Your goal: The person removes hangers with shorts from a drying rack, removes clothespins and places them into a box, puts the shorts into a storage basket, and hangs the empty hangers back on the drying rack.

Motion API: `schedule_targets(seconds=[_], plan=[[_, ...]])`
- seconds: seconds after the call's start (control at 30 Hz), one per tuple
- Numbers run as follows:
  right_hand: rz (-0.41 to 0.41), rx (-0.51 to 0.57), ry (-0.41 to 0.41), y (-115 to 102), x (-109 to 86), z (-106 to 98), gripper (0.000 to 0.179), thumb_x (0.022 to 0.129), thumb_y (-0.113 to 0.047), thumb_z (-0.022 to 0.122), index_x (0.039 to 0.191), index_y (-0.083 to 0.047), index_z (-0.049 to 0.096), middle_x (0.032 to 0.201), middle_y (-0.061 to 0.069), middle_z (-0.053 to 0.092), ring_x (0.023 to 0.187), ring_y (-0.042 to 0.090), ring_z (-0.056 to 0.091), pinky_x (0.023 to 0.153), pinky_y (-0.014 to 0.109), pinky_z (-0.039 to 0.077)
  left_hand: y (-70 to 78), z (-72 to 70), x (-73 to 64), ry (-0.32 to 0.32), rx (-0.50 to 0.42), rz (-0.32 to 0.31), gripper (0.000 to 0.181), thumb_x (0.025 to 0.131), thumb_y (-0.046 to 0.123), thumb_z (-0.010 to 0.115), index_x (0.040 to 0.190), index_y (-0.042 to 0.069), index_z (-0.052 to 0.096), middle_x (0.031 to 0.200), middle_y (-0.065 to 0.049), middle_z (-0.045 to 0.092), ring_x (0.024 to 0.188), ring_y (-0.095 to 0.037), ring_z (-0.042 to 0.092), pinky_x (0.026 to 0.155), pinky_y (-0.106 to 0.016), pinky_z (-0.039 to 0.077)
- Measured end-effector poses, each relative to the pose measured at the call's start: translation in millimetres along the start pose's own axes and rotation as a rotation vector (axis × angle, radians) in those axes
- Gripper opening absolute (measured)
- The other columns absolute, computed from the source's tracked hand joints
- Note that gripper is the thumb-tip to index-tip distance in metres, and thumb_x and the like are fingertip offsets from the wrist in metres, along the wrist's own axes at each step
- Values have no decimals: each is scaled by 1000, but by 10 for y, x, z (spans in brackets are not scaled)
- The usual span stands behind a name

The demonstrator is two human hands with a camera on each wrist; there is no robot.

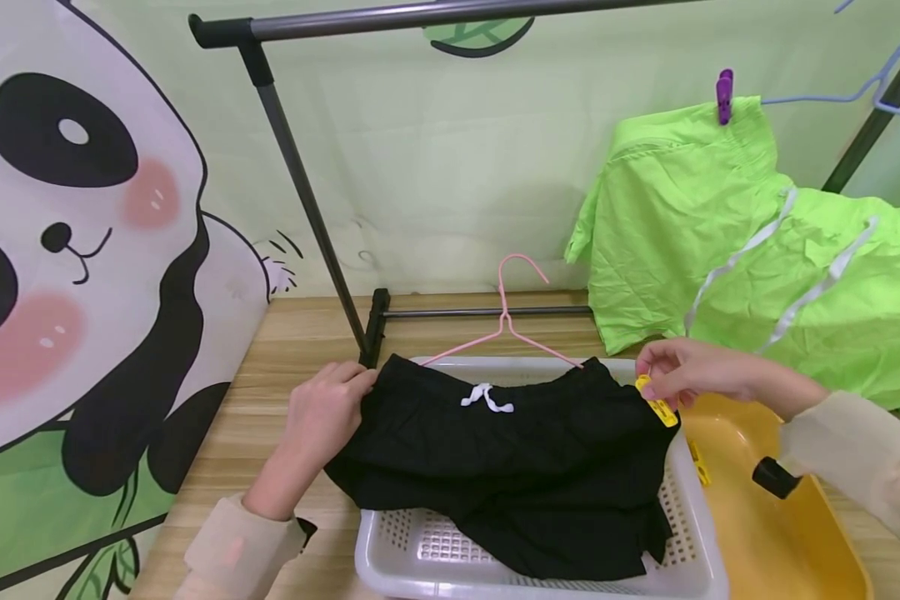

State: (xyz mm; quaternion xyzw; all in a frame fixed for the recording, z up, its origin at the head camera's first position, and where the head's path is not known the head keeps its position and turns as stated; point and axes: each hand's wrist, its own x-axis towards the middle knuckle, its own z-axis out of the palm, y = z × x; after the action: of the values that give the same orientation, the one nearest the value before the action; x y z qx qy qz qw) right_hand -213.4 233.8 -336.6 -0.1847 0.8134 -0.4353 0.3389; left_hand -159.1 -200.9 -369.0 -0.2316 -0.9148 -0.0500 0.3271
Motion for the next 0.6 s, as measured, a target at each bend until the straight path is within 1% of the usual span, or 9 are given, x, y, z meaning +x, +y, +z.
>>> schedule_targets(seconds=[0.2,0.4,0.6], plan=[[49,10,49,140,-19,-53,35,81,-18,60,101,4,41,67,3,50,53,12,47,50,24,41,-1,5,-2,9,2,7,19,70,-5,65,84,8,70,79,-4,65,68,-19,58,47,-29,46],[81,23,57,222,-27,-81,38,81,-19,60,103,5,40,67,3,48,54,13,46,51,24,40,1,4,-2,10,2,10,19,70,-5,65,84,8,70,79,-4,65,68,-19,58,47,-29,47],[108,43,63,330,-21,-119,38,82,-18,59,104,5,39,68,2,46,53,11,45,50,23,40,3,6,1,9,3,10,19,70,-5,66,84,8,70,79,-3,65,68,-19,58,47,-29,46]])
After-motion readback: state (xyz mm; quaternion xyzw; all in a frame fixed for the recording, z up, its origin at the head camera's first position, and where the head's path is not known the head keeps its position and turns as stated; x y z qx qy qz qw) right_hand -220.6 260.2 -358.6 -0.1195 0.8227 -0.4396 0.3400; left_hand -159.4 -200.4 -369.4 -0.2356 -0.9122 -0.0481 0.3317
